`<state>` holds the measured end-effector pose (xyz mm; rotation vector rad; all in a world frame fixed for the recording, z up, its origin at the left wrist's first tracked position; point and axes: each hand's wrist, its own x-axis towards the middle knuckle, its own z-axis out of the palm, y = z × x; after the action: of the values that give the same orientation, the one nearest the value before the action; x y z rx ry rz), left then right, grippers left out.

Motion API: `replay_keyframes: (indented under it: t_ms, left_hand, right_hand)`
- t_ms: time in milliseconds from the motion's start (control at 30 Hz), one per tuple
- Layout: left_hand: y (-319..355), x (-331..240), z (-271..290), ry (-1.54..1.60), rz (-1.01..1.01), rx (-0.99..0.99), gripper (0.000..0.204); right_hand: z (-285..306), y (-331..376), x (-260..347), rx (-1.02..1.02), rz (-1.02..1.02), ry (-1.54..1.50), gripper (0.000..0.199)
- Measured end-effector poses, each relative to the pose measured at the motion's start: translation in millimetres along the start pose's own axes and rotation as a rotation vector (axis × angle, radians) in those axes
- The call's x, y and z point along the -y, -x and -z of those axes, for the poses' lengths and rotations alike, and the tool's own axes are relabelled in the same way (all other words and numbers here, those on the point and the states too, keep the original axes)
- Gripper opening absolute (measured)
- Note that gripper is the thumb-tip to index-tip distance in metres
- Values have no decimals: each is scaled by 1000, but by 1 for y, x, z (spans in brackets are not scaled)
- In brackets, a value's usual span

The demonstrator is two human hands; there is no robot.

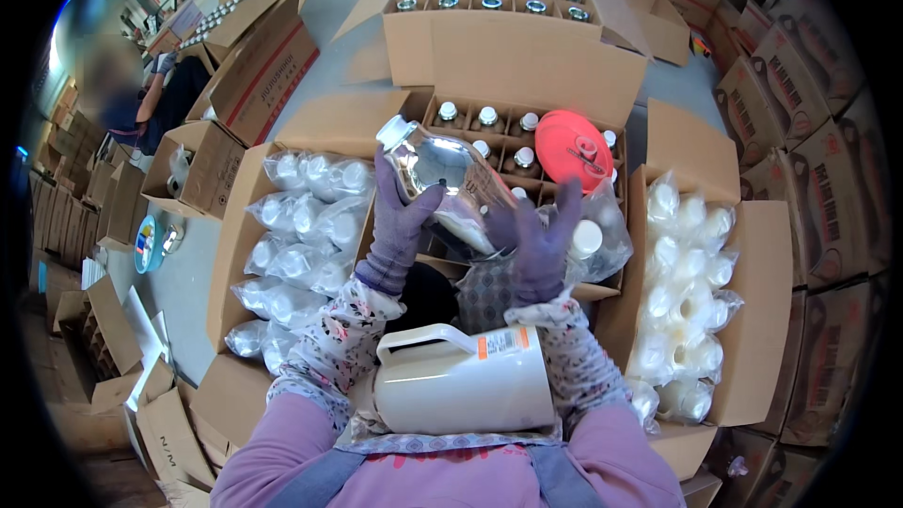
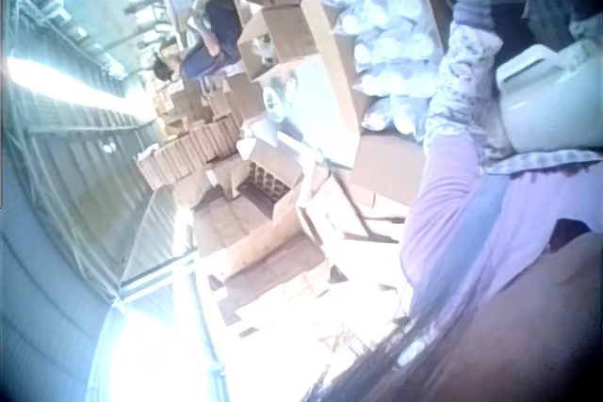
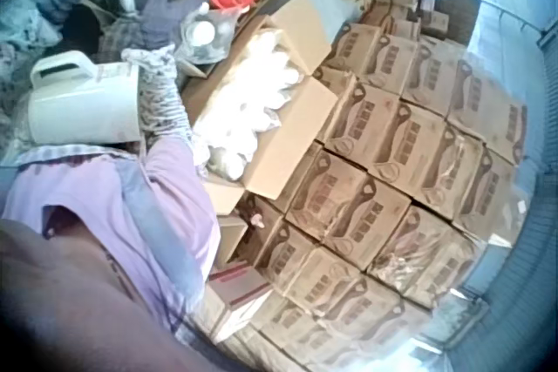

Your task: The person assembles white thermos bottles by inserting inner liners, screwing on lids, and wrapping each unit with plastic film. The person handles thermos bodies, liners, lids, and plastic wrap, then places the finished units into a cardboard box.

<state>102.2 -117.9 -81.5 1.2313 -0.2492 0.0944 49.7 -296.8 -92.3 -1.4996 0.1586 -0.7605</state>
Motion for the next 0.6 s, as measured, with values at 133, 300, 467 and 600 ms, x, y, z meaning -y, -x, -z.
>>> replay_keyframes:
  t_ms: [133, 300, 467, 600]
  left_hand:
    - [15, -16, -40, 73, -83, 62, 92]
    - [34, -26, -55, 23, 1, 103, 72]
    - [39, -50, -84, 249, 94, 97, 60]
    - [48, -67, -79, 124, 164, 384, 62]
  right_hand:
    - [41, 10, 4, 41, -728, -861, 50]
    - [93, 19, 5, 57, -758, -1003, 48]
    - [80, 13, 19, 375, -352, -749, 79]
    - [111, -11, -7, 266, -294, -570, 81]
